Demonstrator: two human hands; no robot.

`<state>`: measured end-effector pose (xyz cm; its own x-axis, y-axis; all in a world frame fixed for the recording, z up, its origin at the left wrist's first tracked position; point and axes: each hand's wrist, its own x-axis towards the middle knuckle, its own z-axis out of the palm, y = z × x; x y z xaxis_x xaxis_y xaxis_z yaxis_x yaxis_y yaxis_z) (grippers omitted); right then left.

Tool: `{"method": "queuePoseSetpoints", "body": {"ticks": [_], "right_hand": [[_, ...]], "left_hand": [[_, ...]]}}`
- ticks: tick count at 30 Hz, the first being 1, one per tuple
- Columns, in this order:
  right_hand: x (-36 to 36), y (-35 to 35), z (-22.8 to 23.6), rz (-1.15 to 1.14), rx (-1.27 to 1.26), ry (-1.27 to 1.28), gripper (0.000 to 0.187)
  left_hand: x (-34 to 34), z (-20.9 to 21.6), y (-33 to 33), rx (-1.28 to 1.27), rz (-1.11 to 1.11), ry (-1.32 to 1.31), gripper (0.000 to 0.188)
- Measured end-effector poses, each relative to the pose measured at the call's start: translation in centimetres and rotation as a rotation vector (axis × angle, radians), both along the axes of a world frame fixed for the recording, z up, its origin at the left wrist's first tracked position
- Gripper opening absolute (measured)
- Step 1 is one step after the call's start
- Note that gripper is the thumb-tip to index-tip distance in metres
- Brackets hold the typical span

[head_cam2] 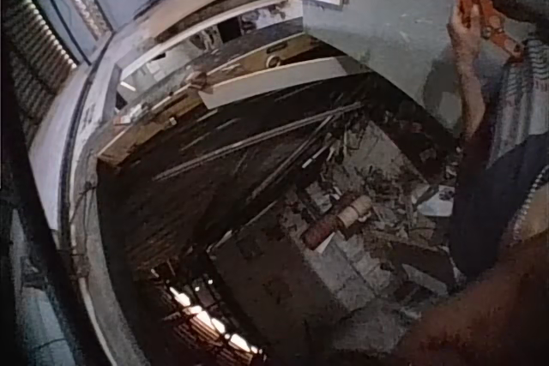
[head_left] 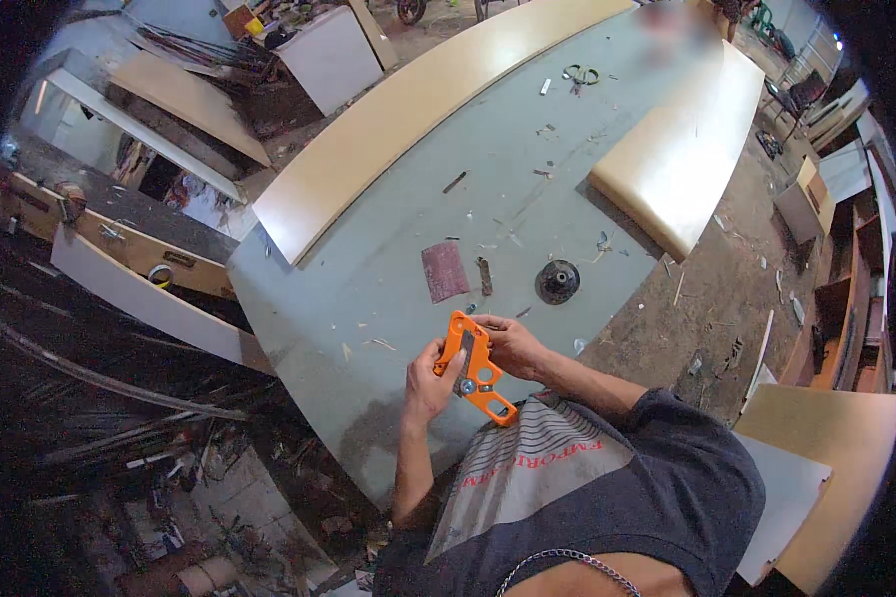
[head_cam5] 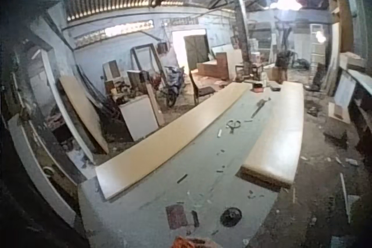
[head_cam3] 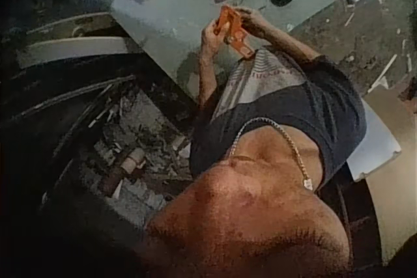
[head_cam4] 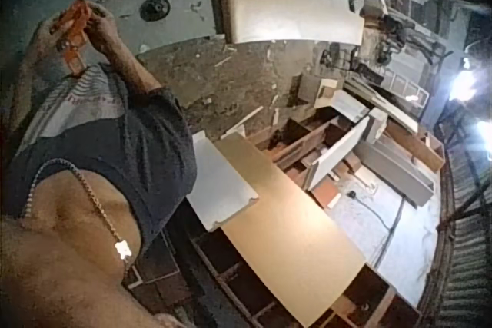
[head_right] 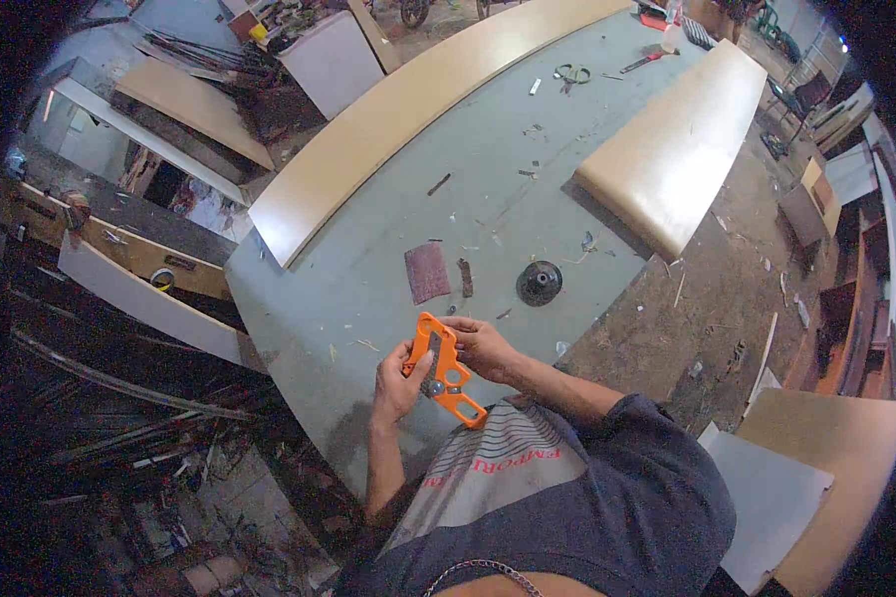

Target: The person trims excess sandpaper from a round sanding pad using a blade, then inserts and fits a cutter blade into an orange trimming tool by hand.

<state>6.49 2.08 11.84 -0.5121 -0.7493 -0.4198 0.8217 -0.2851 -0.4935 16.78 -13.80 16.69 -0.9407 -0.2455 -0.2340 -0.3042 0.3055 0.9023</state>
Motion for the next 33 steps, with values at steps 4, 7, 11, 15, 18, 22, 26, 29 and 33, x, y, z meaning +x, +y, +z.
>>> {"method": "queuePoseSetpoints", "body": {"ticks": [4, 7, 11, 15, 18, 22, 26, 29, 33], "right_hand": [[0.0, 0.1, -1.1, 0.007, 0.002, -0.009, 0.026], [0.1, 0.2, -1.1, 0.019, -0.020, 0.000, 0.026], [0.2, 0.1, -0.6, 0.033, -0.001, -0.050, 0.024], [0.3, 0.0, 0.1, 0.053, -0.022, -0.100, 0.026], [0.1, 0.3, -0.2, 0.069, -0.026, -0.067, 0.025], [0.1, 0.4, -0.4, 0.053, -0.019, -0.065, 0.022], [0.2, 0.3, -0.1, 0.040, 0.043, -0.087, 0.021], [0.3, 0.3, 0.6, 0.036, 0.000, -0.108, 0.019], [0.4, 0.2, 1.3, 0.064, -0.015, -0.121, 0.018]], "left_hand": [[-0.2, 0.9, 0.5, 0.005, 0.015, 0.021, 0.029], [-0.3, 0.6, 0.4, 0.012, 0.011, 0.038, 0.028], [-0.3, 0.7, 0.8, 0.023, 0.064, 0.052, 0.029], [-0.2, 0.0, 0.4, 0.027, 0.049, 0.068, 0.029], [-0.2, 0.1, 0.4, -0.003, 0.032, 0.066, 0.030], [-0.1, 0.0, 0.4, 0.042, 0.023, 0.038, 0.028], [0.0, -0.6, 0.2, 0.041, 0.016, 0.048, 0.030], [0.0, -0.7, 0.1, 0.044, -0.001, 0.035, 0.030], [0.1, -1.0, 0.3, 0.103, 0.062, 0.088, 0.029]]}}
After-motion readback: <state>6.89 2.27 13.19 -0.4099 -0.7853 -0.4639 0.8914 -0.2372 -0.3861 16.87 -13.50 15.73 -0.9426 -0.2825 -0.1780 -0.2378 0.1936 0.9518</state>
